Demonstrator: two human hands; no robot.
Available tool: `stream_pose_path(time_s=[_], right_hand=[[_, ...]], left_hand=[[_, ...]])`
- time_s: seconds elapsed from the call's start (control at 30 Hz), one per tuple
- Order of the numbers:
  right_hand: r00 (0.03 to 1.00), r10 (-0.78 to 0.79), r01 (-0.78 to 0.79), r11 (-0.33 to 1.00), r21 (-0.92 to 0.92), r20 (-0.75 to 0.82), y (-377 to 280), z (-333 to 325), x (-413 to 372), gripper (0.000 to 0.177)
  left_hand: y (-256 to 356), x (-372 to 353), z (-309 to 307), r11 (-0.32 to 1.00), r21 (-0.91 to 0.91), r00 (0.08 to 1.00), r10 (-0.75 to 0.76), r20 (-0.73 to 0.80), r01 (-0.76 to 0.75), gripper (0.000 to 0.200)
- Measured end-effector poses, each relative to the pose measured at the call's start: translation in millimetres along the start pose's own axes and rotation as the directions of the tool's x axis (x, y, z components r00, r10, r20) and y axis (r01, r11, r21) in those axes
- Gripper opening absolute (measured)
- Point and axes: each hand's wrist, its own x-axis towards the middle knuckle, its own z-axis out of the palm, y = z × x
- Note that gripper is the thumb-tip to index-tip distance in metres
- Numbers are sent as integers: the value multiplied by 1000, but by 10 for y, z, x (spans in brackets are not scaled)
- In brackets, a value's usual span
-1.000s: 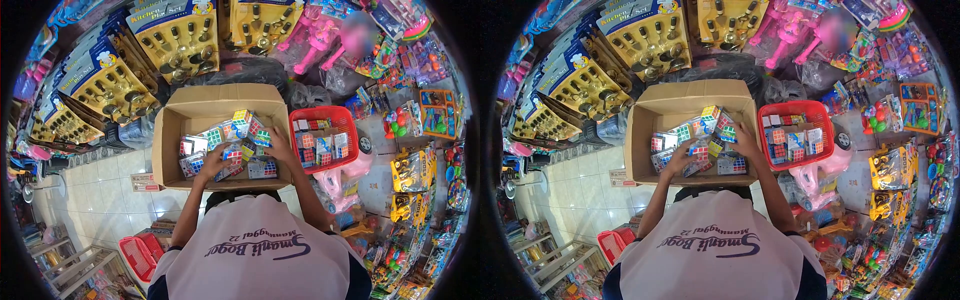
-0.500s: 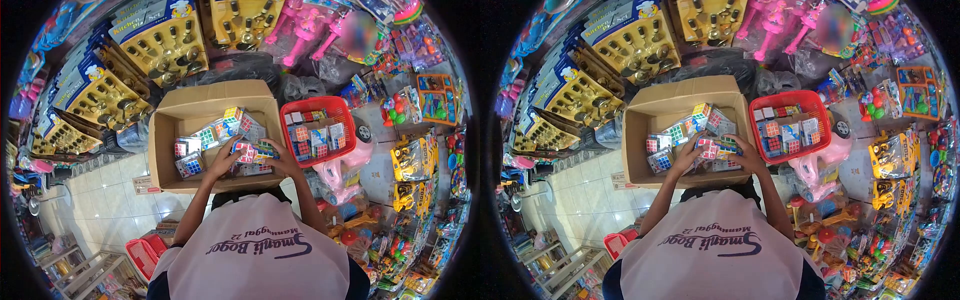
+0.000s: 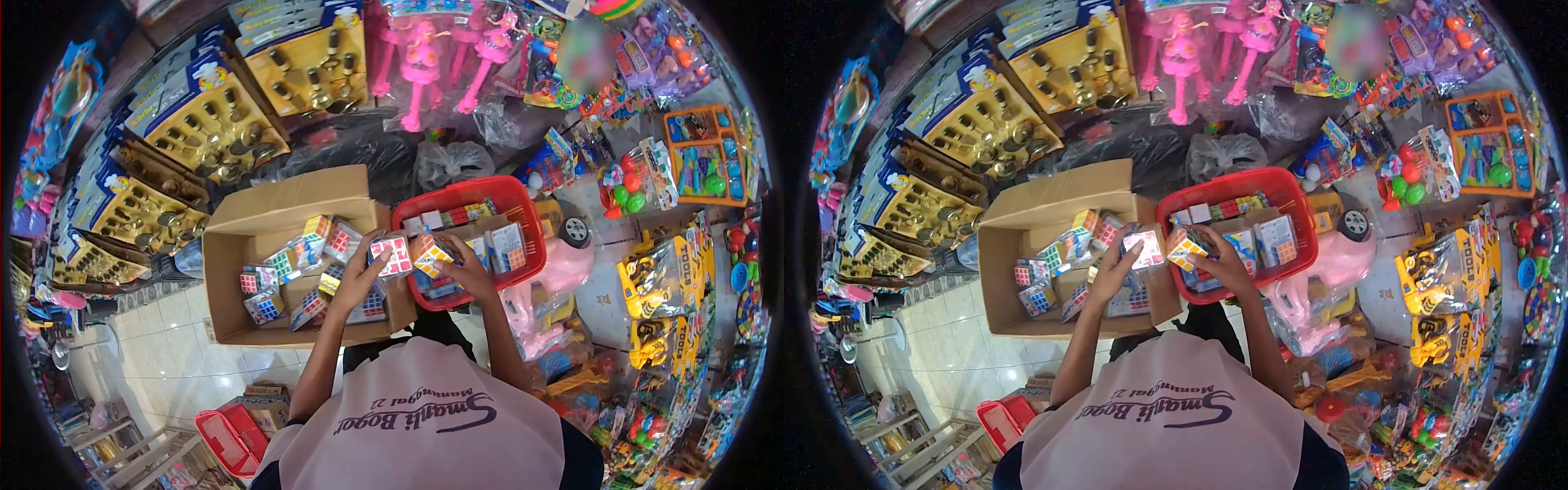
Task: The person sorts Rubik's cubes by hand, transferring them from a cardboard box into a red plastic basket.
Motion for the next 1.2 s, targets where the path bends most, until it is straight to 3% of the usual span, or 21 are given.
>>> stream_pose_path(time_s=[0.17, 0.3, 0.4, 0.43, 0.53, 0.57, 0.7, 0.8, 0.83, 0.93, 0.97, 1.07, 1.2], right_hand=[[1000, -17, 17, 1000, -1, 14, 352, -766, 118, 60], [998, -46, 56, 975, -213, 51, 228, -1280, 352, 63], [994, -109, 94, 834, -544, 5, 480, -1619, 620, 61], [998, -68, 43, 765, -642, -13, 564, -1690, 721, 60], [997, -55, 74, 714, -697, 49, 1046, -1811, 1068, 60], [998, 43, 1, 662, -749, 39, 1110, -1812, 1130, 59], [975, 211, -64, 572, -818, 71, 1427, -1745, 1382, 63], [985, 157, -20, 492, -870, 67, 1615, -1667, 1395, 67], [923, 384, -228, 459, -859, -40, 1595, -1627, 1450, 69], [947, 318, -250, 645, -722, -44, 1762, -1698, 1485, 70], [935, 352, -260, 579, -773, -51, 1880, -1748, 1572, 69], [945, 326, -194, 551, -812, -5, 1659, -1732, 1579, 65], [976, 215, -141, 573, -807, -18, 1645, -1664, 1559, 55]], left_hand=[[-39, 311, 430, 987, -158, 999, -38, -1, 37, 59], [-75, 503, 633, 987, -158, 997, -38, -66, 28, 65], [-49, 624, 737, 990, -140, 992, -23, -120, 6, 65], [-70, 660, 763, 990, -142, 990, -28, -138, 8, 64], [-149, 716, 792, 988, -152, 981, -67, -181, 40, 63], [-158, 731, 798, 985, -162, 978, -91, -188, 61, 62], [-275, 782, 838, 979, -190, 970, -110, -215, 69, 60], [-355, 784, 851, 991, -112, 971, -94, -218, 71, 59], [-371, 802, 856, 996, -65, 973, -78, -217, 66, 59], [-401, 835, 886, 995, -74, 973, -87, -216, 72, 58], [-407, 843, 893, 994, -68, 971, -94, -220, 81, 58], [-463, 880, 915, 994, -51, 969, -109, -220, 100, 59], [-546, 904, 935, 993, -56, 971, -115, -211, 105, 60]])
